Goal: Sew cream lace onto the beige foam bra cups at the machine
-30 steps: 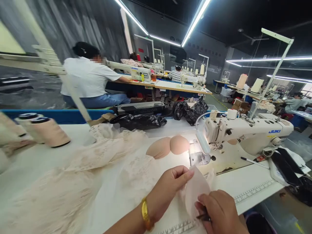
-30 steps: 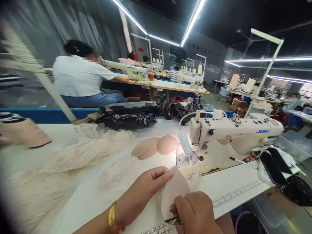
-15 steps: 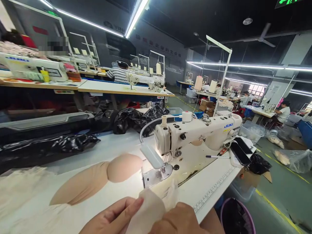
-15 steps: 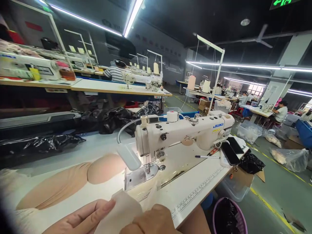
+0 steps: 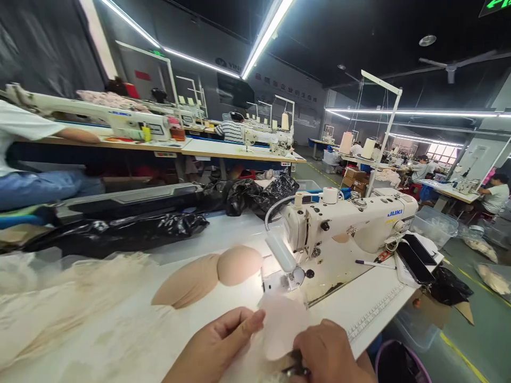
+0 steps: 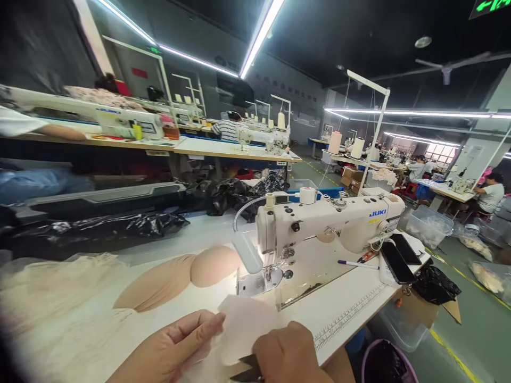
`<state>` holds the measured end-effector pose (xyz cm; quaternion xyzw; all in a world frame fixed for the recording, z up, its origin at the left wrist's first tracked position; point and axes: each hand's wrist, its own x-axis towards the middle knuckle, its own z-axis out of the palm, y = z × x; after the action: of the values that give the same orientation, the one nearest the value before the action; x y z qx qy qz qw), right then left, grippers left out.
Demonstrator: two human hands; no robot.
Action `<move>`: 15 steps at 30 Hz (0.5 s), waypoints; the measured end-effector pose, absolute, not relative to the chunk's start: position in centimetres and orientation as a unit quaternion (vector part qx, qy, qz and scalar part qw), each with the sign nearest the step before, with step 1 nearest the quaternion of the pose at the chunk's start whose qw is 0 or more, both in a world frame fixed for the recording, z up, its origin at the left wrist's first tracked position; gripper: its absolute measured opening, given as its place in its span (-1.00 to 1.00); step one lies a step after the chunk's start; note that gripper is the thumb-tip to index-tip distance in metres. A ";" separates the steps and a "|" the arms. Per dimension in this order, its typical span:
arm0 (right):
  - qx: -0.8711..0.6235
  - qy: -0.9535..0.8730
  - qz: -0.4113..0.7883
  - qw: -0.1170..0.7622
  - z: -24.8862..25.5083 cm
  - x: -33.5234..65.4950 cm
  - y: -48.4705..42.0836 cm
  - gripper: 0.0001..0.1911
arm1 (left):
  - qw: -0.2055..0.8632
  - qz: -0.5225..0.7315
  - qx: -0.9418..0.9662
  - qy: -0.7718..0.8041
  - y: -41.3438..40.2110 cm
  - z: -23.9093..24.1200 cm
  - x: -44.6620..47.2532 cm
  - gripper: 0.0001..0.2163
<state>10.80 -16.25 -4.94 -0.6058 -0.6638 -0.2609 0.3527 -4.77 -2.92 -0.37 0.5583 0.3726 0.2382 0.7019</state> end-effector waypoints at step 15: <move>-0.676 -0.433 0.108 0.586 -0.8 27.4 -14.0 -0.59 | 0.607 0.253 0.645 0.389 -1.6 -1.3 -4.5 -0.33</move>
<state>27.39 -14.00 -0.80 -0.6763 -0.4331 0.1077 0.5860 -4.50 -1.63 -1.30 0.6449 0.3886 0.2535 0.6073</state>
